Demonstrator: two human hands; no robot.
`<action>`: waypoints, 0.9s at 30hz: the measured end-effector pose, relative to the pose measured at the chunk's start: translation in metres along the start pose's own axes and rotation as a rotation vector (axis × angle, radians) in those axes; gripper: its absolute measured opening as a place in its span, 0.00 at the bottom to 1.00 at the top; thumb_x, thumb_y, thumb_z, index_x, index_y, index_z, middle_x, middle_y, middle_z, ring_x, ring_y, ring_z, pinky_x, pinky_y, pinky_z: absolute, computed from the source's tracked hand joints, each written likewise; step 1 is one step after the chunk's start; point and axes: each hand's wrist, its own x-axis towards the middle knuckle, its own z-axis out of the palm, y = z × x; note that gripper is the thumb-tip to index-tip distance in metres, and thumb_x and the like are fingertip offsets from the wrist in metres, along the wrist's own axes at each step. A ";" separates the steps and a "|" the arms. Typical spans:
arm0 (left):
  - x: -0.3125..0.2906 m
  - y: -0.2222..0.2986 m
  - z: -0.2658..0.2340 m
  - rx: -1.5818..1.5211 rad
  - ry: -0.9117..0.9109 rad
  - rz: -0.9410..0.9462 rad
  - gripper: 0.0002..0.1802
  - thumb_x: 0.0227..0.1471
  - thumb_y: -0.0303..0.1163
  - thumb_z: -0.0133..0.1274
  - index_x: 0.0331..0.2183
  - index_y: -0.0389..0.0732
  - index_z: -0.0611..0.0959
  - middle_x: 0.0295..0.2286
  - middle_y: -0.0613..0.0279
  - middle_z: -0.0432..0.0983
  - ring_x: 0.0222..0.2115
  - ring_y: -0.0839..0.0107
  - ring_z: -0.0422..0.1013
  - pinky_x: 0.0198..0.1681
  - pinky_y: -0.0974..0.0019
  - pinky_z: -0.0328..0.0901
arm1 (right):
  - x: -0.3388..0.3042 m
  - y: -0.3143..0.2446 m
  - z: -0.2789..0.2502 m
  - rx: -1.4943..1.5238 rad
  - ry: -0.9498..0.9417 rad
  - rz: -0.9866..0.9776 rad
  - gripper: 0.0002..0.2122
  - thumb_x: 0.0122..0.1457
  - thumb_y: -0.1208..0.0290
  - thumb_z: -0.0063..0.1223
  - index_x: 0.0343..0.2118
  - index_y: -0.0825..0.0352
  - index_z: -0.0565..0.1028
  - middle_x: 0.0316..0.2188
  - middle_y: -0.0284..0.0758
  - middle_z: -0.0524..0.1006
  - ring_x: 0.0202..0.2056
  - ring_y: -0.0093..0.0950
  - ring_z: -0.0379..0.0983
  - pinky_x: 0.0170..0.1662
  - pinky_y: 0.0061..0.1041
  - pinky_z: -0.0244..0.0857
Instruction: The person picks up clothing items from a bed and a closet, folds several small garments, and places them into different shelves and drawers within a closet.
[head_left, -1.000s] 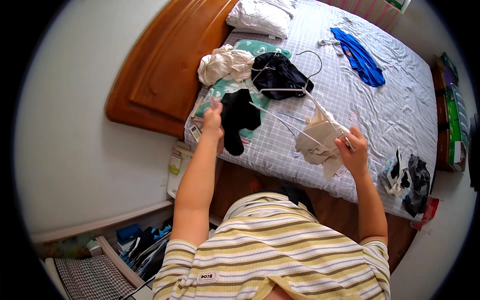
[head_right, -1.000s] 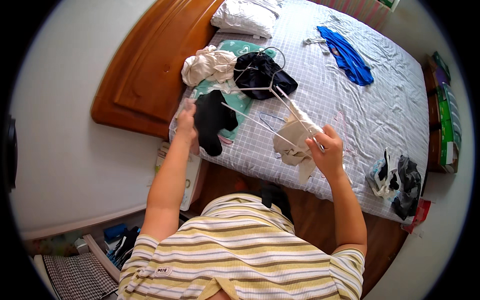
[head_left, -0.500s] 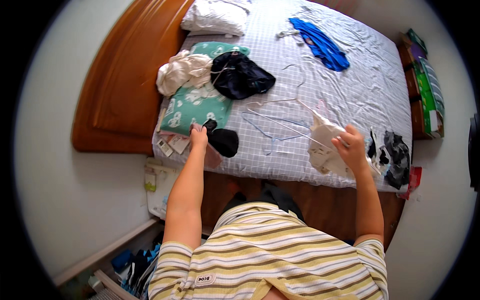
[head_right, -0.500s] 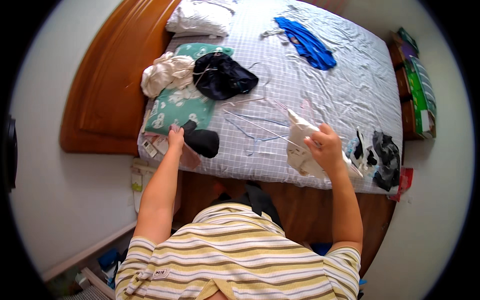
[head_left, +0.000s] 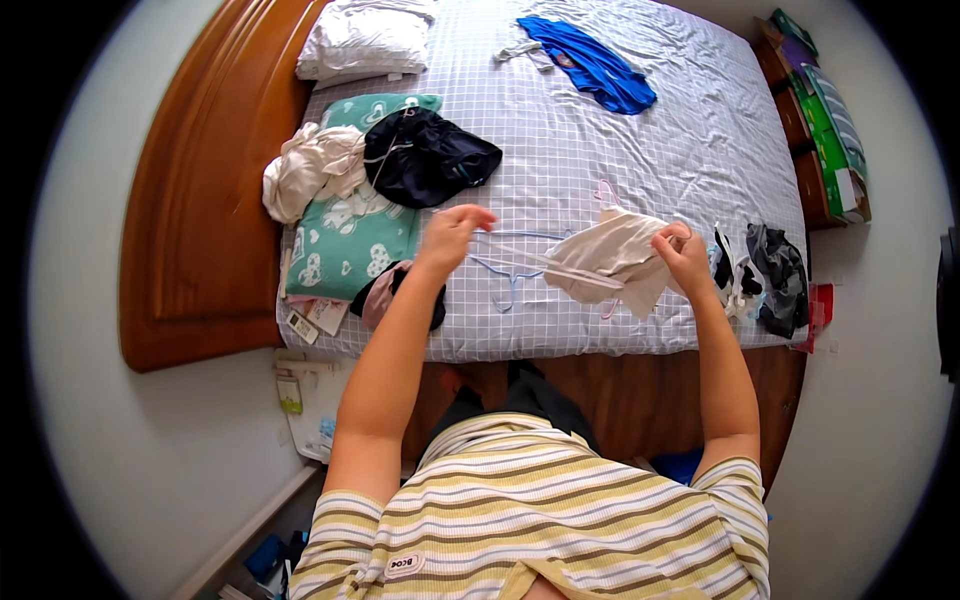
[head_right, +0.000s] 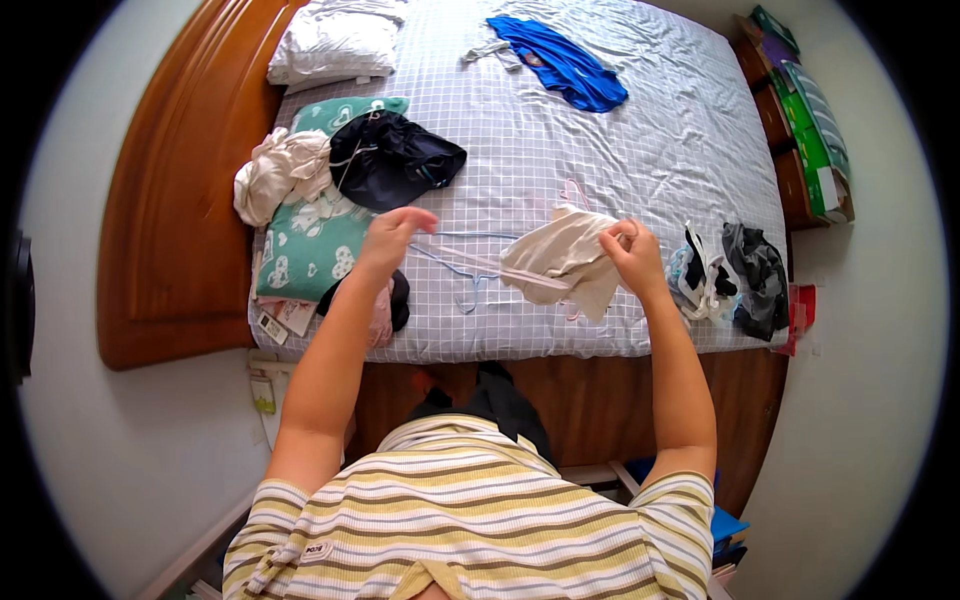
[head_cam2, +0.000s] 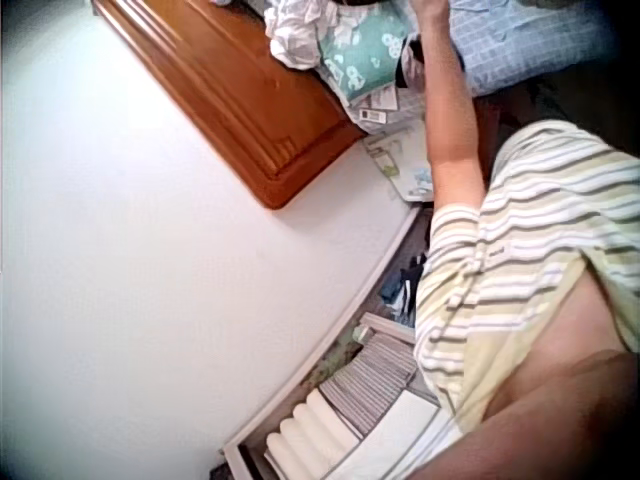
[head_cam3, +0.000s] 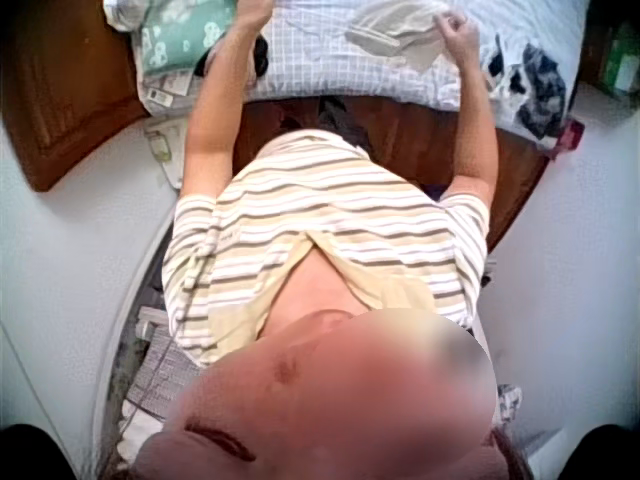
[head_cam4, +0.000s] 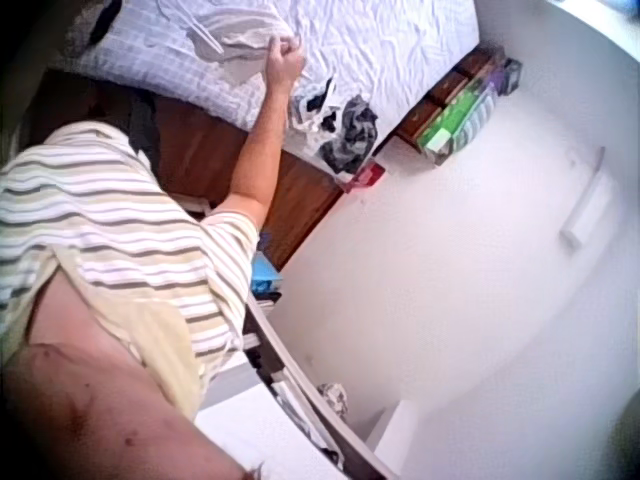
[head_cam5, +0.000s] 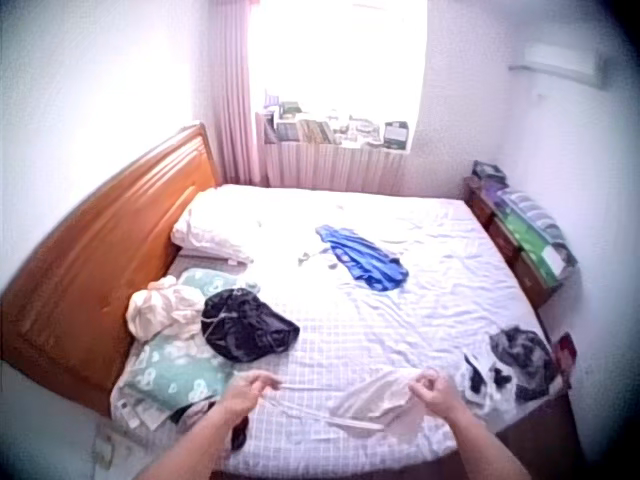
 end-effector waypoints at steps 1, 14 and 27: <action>0.003 -0.024 -0.009 -0.020 0.048 -0.044 0.17 0.60 0.36 0.41 0.33 0.36 0.82 0.30 0.62 0.79 0.32 0.74 0.72 0.41 0.72 0.63 | 0.000 0.003 -0.003 0.033 0.030 0.029 0.05 0.48 0.73 0.58 0.24 0.68 0.75 0.27 0.30 0.71 0.20 0.17 0.62 0.25 0.20 0.58; 0.045 -0.152 0.042 0.022 0.315 0.059 0.23 0.55 0.43 0.49 0.44 0.33 0.77 0.48 0.42 0.68 0.51 0.55 0.65 0.53 0.62 0.58 | -0.013 -0.024 -0.017 0.256 0.048 0.210 0.06 0.52 0.82 0.52 0.33 0.70 0.74 0.31 0.27 0.73 0.26 0.12 0.65 0.30 0.13 0.59; -0.020 0.017 0.086 0.002 -0.109 0.141 0.51 0.36 0.35 0.67 0.59 0.37 0.57 0.54 0.47 0.60 0.55 0.57 0.58 0.57 0.58 0.54 | -0.025 -0.116 0.037 0.598 -0.160 0.123 0.19 0.47 0.85 0.47 0.45 0.70 0.69 0.42 0.34 0.73 0.42 0.20 0.69 0.44 0.17 0.62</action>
